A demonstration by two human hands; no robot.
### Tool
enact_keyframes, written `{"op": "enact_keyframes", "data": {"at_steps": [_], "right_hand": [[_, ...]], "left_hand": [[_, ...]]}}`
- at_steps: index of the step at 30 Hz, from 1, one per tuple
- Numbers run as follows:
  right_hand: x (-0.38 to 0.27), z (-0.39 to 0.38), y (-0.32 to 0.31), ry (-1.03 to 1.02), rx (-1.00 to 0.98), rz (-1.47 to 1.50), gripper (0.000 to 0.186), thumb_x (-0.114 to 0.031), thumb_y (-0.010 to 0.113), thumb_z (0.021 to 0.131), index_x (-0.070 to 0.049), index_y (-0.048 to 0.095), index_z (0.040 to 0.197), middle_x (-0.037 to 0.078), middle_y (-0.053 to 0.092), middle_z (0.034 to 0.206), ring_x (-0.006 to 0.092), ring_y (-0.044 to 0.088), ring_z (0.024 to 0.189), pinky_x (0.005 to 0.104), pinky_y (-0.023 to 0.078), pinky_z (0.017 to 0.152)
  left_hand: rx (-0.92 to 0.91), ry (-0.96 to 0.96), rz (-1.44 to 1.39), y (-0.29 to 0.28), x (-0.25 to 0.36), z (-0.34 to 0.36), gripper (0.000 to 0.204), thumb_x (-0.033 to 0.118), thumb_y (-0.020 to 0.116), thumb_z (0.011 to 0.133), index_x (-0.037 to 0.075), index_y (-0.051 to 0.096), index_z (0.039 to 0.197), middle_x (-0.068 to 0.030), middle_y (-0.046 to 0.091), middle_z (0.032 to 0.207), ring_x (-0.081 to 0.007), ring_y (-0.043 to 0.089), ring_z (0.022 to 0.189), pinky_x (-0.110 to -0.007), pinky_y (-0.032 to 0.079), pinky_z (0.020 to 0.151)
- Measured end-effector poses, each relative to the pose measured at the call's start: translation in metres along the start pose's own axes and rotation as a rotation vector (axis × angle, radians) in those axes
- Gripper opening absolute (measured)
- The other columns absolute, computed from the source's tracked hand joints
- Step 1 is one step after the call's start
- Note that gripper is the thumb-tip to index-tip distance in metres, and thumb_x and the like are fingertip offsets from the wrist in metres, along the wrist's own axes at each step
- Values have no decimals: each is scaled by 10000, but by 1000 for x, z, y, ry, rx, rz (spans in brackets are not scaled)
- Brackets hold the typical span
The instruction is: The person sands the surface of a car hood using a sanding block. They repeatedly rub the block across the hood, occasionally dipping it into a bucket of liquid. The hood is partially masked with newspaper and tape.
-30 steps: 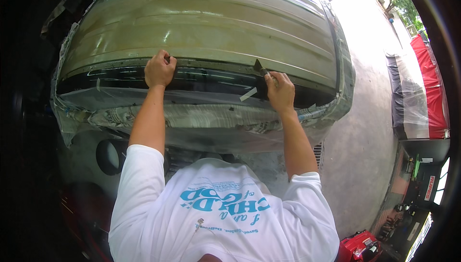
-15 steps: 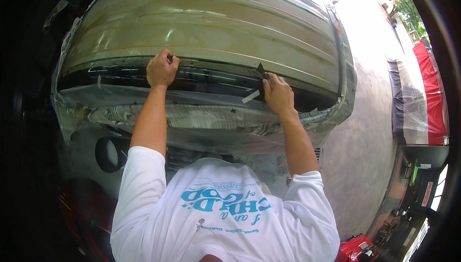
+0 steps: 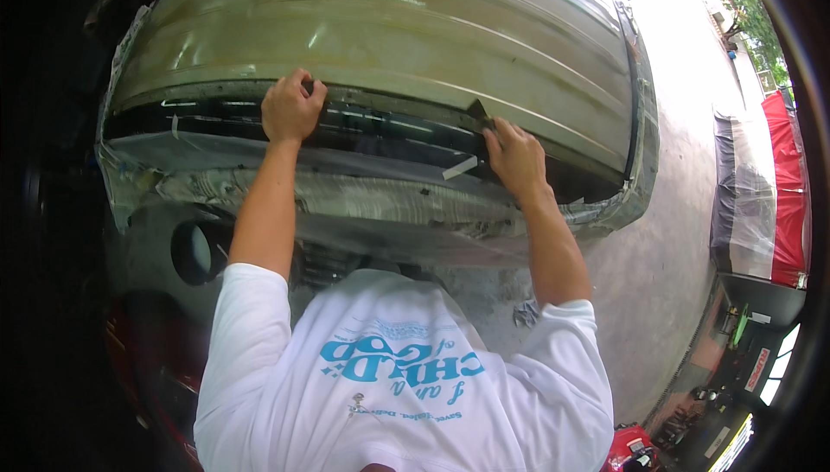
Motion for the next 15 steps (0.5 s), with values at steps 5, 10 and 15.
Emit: {"op": "enact_keyframes", "data": {"at_steps": [5, 10, 15], "right_hand": [[-10, -2, -5, 45, -52, -9, 341, -264, 686, 994, 0, 711, 1209, 249, 735, 1103, 446, 703, 1034, 484, 569, 879], [-4, 2, -6, 81, -97, 31, 349, -283, 695, 989, -14, 721, 1210, 239, 738, 1126, 438, 706, 1047, 481, 572, 896], [-32, 17, 8, -64, -18, -14, 325, -290, 691, 990, -48, 718, 1206, 191, 751, 1103, 408, 722, 994, 476, 579, 856]], "left_hand": [[18, 12, -35, -5, 0, -2, 205, 321, 702, 864, 125, 670, 912, -54, 671, 741, -302, 664, 770, -453, 519, 755], [27, 26, -15, -1, -4, 1, 260, 367, 731, 864, 138, 698, 981, -49, 666, 755, -319, 668, 789, -466, 524, 726], [39, 55, -14, -1, 1, 0, 262, 374, 732, 865, 142, 704, 983, -50, 666, 752, -316, 669, 783, -463, 528, 730]]}}
Point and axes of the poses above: each hand's wrist, its own z-axis towards the middle knuckle, its own y-axis out of the palm, x = y × z, the point moved 10 cm from there along z, towards the middle knuckle
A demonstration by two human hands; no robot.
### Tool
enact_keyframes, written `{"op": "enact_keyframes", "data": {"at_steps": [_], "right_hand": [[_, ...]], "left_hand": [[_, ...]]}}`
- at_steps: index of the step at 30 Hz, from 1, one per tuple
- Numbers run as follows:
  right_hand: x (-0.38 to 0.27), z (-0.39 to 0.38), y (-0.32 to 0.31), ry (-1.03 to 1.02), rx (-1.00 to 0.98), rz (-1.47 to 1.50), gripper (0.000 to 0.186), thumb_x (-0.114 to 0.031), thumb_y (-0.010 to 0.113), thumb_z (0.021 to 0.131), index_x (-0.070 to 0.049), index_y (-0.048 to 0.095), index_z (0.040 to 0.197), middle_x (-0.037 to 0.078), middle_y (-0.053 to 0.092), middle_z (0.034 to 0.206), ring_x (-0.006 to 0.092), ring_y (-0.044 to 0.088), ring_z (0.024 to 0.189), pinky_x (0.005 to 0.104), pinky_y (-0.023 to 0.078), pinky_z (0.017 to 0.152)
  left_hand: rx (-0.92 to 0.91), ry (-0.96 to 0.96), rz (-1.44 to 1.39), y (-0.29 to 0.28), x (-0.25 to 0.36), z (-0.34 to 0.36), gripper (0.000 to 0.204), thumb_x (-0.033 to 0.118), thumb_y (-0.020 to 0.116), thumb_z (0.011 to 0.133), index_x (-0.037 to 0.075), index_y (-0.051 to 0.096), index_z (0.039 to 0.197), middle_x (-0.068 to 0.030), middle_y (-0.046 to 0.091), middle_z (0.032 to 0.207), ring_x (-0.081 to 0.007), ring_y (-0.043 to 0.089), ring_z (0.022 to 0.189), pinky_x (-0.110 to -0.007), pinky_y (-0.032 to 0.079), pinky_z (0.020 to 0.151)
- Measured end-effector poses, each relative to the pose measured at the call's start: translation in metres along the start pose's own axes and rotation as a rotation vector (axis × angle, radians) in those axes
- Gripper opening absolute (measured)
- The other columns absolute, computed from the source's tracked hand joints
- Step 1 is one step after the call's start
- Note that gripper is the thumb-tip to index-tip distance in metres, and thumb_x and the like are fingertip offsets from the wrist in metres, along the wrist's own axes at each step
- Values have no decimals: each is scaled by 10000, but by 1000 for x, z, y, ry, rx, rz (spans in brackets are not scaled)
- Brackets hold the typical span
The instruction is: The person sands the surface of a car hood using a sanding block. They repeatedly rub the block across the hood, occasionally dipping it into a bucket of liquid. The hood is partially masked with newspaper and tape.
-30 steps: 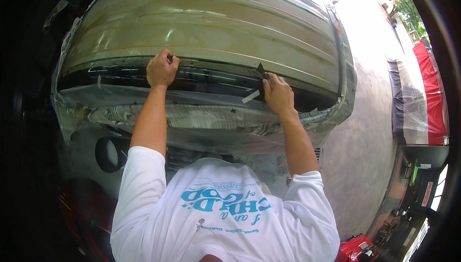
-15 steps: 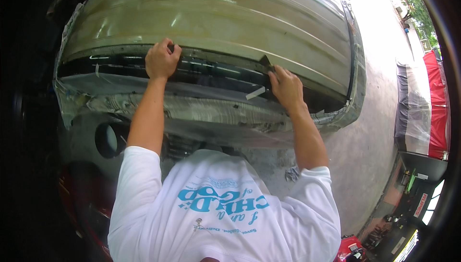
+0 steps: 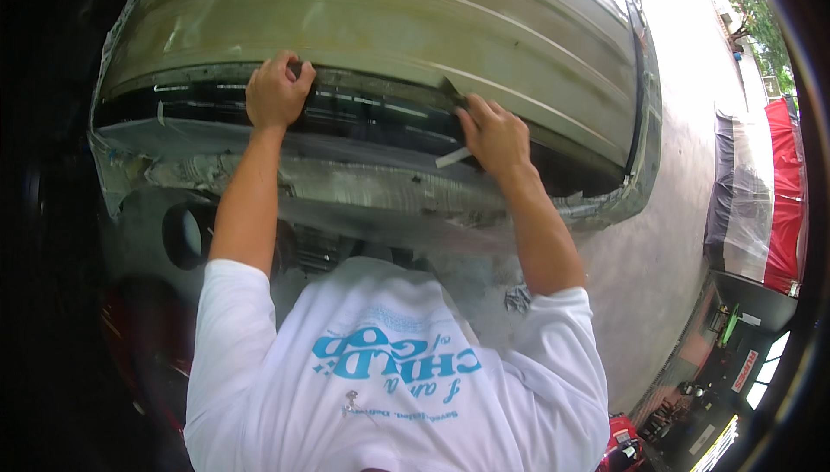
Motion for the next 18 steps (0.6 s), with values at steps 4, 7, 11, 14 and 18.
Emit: {"op": "enact_keyframes", "data": {"at_steps": [4, 7, 11, 14, 18], "right_hand": [[8, -10, 2, 73, -45, 98, 359, -260, 704, 985, 7, 713, 1225, 247, 731, 1152, 416, 714, 1061, 445, 565, 918], [44, -27, -12, 130, -50, 79, 360, -254, 702, 986, 17, 712, 1223, 255, 730, 1145, 425, 712, 1062, 442, 560, 910], [47, -26, -14, 144, -77, 101, 333, -278, 686, 987, -27, 714, 1203, 230, 739, 1101, 445, 698, 1016, 476, 562, 883], [32, -19, -10, 116, -73, 112, 342, -280, 686, 986, -24, 708, 1212, 245, 734, 1086, 451, 695, 1015, 483, 556, 874], [34, -19, -8, 182, -111, 131, 366, -278, 692, 990, 11, 703, 1215, 281, 722, 1063, 473, 689, 1022, 480, 549, 869]], "left_hand": [[-29, -35, -31, 6, -13, -3, 263, 375, 731, 865, 145, 702, 990, -47, 668, 753, -311, 671, 782, -461, 531, 734], [-22, -17, -20, 4, -9, -4, 262, 375, 731, 866, 149, 701, 996, -41, 669, 752, -305, 673, 783, -462, 532, 734], [-50, -54, -7, 7, -10, -3, 260, 375, 731, 865, 152, 704, 996, -34, 669, 752, -301, 674, 793, -464, 531, 734], [-51, -56, -16, 7, -12, 0, 261, 374, 733, 863, 152, 705, 997, -32, 670, 755, -305, 674, 798, -464, 531, 736], [-57, -68, -12, 6, -11, -2, 253, 366, 736, 859, 152, 705, 990, -34, 671, 755, -311, 673, 788, -462, 533, 736]]}}
Point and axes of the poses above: each hand's wrist, its own z-axis towards the middle knuckle, its own y-axis out of the palm, x = y × z, the point moved 10 cm from there along z, towards the middle knuckle
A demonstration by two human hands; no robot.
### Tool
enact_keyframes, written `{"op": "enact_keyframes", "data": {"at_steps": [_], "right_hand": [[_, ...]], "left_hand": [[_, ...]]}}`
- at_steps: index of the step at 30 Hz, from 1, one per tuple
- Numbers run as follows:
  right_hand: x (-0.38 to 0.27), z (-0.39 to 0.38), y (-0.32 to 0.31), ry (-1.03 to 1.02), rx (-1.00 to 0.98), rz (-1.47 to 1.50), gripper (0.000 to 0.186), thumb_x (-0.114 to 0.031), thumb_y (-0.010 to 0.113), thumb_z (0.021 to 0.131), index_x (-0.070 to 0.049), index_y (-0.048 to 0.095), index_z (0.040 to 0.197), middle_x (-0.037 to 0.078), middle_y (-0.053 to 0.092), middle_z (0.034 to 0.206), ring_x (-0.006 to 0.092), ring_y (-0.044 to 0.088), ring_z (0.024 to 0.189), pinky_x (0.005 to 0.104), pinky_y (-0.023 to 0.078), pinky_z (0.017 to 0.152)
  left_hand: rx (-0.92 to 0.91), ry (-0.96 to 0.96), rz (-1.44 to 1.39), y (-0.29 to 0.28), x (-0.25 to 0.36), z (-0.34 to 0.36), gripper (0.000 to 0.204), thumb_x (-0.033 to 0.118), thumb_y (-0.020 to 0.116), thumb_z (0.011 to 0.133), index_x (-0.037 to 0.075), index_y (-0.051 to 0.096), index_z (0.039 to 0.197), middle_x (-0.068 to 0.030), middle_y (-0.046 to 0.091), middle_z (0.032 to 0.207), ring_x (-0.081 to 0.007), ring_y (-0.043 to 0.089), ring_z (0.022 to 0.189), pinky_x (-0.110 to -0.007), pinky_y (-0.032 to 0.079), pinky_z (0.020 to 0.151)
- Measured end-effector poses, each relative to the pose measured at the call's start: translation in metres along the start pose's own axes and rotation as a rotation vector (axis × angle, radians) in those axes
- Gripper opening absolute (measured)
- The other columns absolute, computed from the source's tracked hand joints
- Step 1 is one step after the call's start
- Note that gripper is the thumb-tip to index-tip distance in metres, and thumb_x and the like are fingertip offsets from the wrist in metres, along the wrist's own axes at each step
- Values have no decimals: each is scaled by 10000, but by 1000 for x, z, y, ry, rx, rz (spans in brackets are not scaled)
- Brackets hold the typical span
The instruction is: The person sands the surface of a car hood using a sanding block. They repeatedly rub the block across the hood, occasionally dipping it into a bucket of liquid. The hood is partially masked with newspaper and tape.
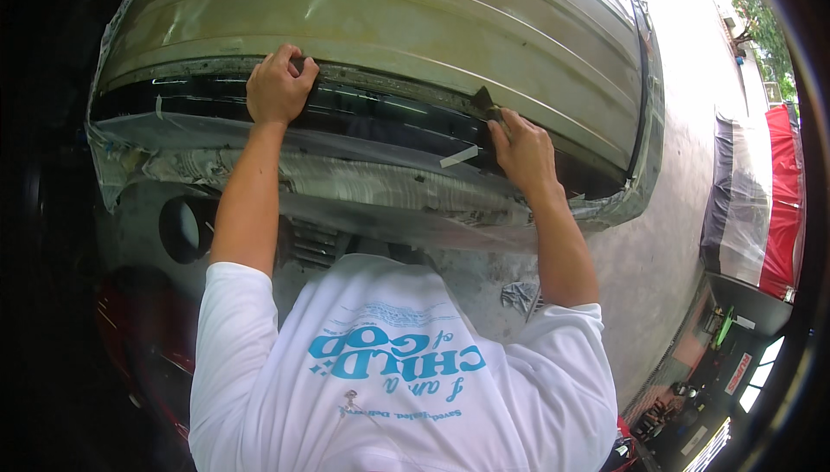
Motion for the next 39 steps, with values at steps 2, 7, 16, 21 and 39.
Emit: {"op": "enact_keyframes", "data": {"at_steps": [2, 7, 16, 21, 39], "right_hand": [[-6, 9, 2, -4, -11, -1, 377, -275, 693, 993, 28, 701, 1216, 296, 718, 1053, 483, 682, 1032, 477, 547, 874], [-30, 15, 7, -84, 7, -57, 359, -326, 669, 1000, -53, 713, 1227, 256, 731, 1081, 468, 684, 1025, 500, 557, 883], [-47, 18, 11, -26, -43, -78, 348, -336, 665, 1002, -73, 718, 1224, 252, 734, 1066, 459, 691, 1025, 510, 549, 877], [-14, 7, -1, 34, -50, -141, 334, -320, 631, 1015, -60, 649, 1223, 253, 732, 1043, 481, 684, 989, 556, 533, 849], [-123, 52, 63, 160, -177, -77, 426, -323, 549, 987, 23, 635, 1220, 318, 723, 1041, 494, 690, 1035, 576, 524, 938]], "left_hand": [[40, 35, 22, -5, 5, 8, 253, 363, 736, 859, 149, 705, 989, -39, 670, 752, -311, 673, 781, -459, 534, 736], [25, 20, -10, -3, -1, 1, 265, 379, 718, 862, 139, 698, 973, -29, 661, 748, -273, 659, 768, -436, 521, 746], [20, 3, -16, 1, -4, -2, 274, 400, 702, 863, 143, 697, 959, -24, 666, 752, -272, 656, 754, -433, 526, 752], [72, 79, -17, -6, 10, 9, 268, 394, 698, 867, 134, 689, 931, -18, 661, 739, -267, 653, 753, -425, 524, 749], [61, 88, 6, -6, 11, 5, 211, 318, 694, 863, 137, 705, 971, -45, 683, 768, -309, 674, 801, -460, 528, 768]]}}
Point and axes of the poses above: each hand's wrist, its own z-axis towards the middle knuckle, its own y-axis out of the palm, x = y × z, the point moved 10 cm from there along z, towards the middle knuckle
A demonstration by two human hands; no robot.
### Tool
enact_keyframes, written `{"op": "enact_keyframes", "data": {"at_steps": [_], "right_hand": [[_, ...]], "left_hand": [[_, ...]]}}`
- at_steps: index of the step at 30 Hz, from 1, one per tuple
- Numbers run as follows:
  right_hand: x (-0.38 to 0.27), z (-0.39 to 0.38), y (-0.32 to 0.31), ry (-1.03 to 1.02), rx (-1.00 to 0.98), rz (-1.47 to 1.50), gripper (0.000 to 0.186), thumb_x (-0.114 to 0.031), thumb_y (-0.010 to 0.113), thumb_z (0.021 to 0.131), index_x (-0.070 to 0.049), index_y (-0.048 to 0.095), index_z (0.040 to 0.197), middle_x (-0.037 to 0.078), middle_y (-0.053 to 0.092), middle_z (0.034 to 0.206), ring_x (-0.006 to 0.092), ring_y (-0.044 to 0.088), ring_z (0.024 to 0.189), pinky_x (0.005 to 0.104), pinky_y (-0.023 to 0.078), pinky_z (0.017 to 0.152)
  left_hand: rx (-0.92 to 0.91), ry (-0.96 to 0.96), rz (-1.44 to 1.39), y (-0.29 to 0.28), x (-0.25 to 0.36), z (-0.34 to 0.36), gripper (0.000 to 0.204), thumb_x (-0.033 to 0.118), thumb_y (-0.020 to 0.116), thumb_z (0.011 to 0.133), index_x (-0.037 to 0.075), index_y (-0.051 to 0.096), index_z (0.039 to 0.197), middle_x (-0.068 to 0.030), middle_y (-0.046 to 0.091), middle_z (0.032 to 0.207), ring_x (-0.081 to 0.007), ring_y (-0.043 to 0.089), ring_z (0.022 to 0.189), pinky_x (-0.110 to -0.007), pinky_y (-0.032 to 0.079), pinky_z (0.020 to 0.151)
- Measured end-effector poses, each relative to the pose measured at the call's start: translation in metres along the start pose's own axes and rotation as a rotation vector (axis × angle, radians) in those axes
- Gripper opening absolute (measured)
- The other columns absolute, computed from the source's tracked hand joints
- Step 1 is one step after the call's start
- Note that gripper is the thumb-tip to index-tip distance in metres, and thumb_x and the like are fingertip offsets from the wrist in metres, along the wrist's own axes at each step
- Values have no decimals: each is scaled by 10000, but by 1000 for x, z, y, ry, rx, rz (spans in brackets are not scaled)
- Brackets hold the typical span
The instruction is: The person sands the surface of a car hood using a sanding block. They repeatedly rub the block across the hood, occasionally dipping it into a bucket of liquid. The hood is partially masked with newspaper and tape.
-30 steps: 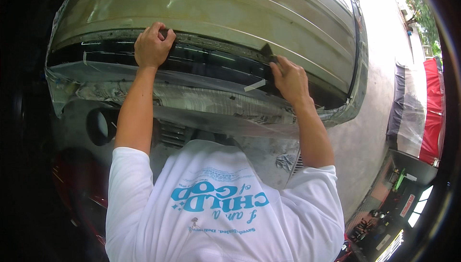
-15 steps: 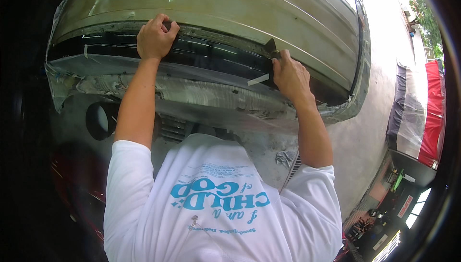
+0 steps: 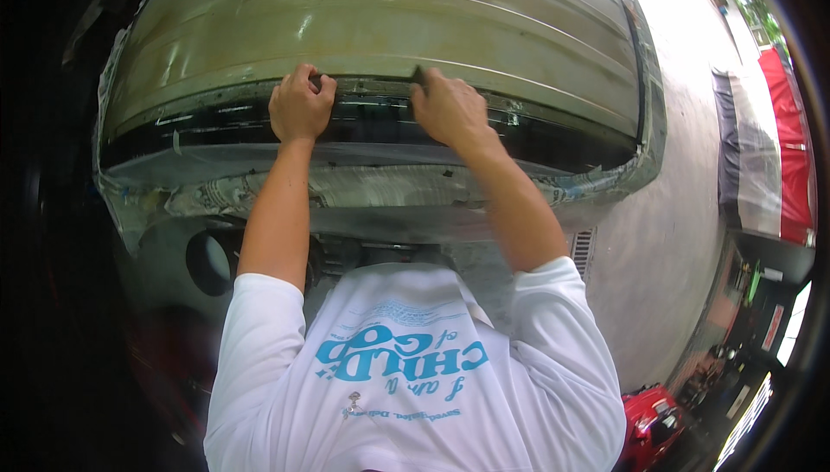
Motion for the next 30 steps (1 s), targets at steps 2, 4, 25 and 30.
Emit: {"op": "enact_keyframes", "data": {"at_steps": [2, 4, 25, 30], "right_hand": [[-15, 10, 5, 58, -32, -64, 417, -350, 539, 1021, 12, 658, 1191, 302, 733, 1032, 483, 703, 1026, 571, 541, 924], [-18, 11, 7, 82, -68, -127, 410, -366, 531, 1041, -6, 671, 1181, 289, 739, 1027, 467, 713, 1026, 558, 558, 917], [-14, 9, 3, 81, 48, -279, 315, -345, 577, 1021, -82, 732, 1100, 224, 760, 1000, 434, 736, 987, 537, 586, 874], [40, -7, -12, 206, 69, -337, 308, -337, 575, 1029, -83, 739, 1091, 226, 763, 1014, 412, 748, 979, 531, 606, 853]], "left_hand": [[-21, 4, -16, 2, 0, 1, 178, 288, 689, 867, 129, 688, 948, -38, 677, 769, -276, 671, 815, -433, 515, 785], [-40, -3, -32, 3, -2, -2, 164, 273, 688, 868, 125, 680, 938, -34, 676, 772, -258, 670, 823, -419, 508, 794], [-32, 52, -35, 5, -3, 0, 224, 326, 669, 888, 120, 691, 973, -33, 694, 788, -257, 677, 845, -427, 506, 805], [-62, 22, -56, 5, -8, -5, 237, 327, 658, 894, 105, 679, 975, -48, 728, 851, -252, 679, 887, -422, 505, 821]]}}
Point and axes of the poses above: each hand's wrist, its own z-axis towards the middle knuckle, its own y-axis out of the palm, x = y × z, the point moved 10 cm from there along z, towards the middle knuckle
